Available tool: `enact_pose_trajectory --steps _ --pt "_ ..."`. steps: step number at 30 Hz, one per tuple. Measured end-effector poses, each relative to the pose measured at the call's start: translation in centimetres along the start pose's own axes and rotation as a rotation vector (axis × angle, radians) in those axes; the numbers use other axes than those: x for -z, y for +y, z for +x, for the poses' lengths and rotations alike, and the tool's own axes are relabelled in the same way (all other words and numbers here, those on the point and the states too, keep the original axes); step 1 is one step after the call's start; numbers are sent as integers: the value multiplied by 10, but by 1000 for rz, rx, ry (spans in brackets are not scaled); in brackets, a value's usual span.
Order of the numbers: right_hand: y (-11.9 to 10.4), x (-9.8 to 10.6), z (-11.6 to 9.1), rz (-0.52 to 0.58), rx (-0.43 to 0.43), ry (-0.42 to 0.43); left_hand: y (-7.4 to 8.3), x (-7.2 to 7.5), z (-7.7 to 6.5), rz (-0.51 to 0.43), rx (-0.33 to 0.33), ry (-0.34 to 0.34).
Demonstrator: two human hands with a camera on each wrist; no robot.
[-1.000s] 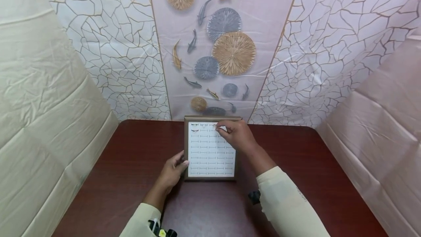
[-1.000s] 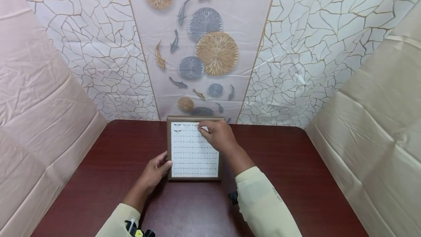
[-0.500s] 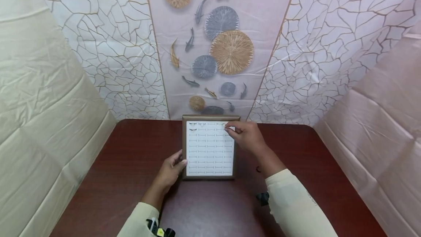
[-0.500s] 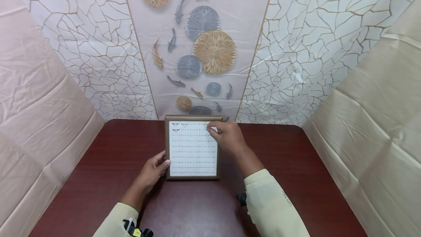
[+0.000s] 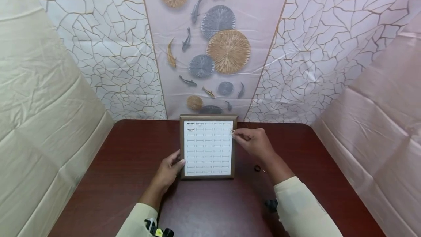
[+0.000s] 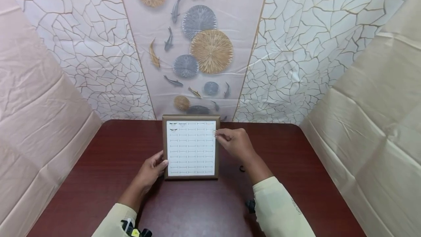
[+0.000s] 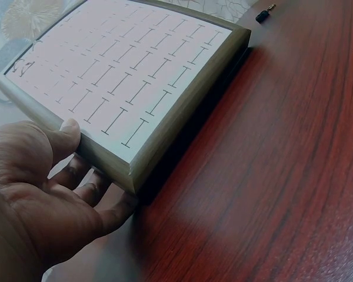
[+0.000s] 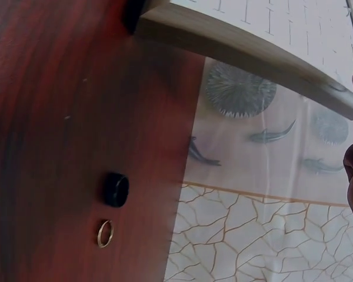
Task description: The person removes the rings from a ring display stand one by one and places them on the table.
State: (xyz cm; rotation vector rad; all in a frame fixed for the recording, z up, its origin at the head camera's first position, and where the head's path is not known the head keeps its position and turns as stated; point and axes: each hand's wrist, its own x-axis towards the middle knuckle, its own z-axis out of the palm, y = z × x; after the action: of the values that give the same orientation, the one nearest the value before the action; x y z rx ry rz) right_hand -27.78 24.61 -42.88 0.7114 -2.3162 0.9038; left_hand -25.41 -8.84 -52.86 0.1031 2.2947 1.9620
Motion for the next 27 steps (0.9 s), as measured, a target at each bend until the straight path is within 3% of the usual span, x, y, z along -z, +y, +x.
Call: enact_pose_trajectory --steps 6,19,27 --pt "4 3 -14 28 -36 -1 1 1 0 -9 14 -10" --pt "23 19 -49 -19 -148 -44 1 1 -1 -3 16 -19" --pt "40 30 -69 -32 -184 -118 0 1 0 -16 14 -21"
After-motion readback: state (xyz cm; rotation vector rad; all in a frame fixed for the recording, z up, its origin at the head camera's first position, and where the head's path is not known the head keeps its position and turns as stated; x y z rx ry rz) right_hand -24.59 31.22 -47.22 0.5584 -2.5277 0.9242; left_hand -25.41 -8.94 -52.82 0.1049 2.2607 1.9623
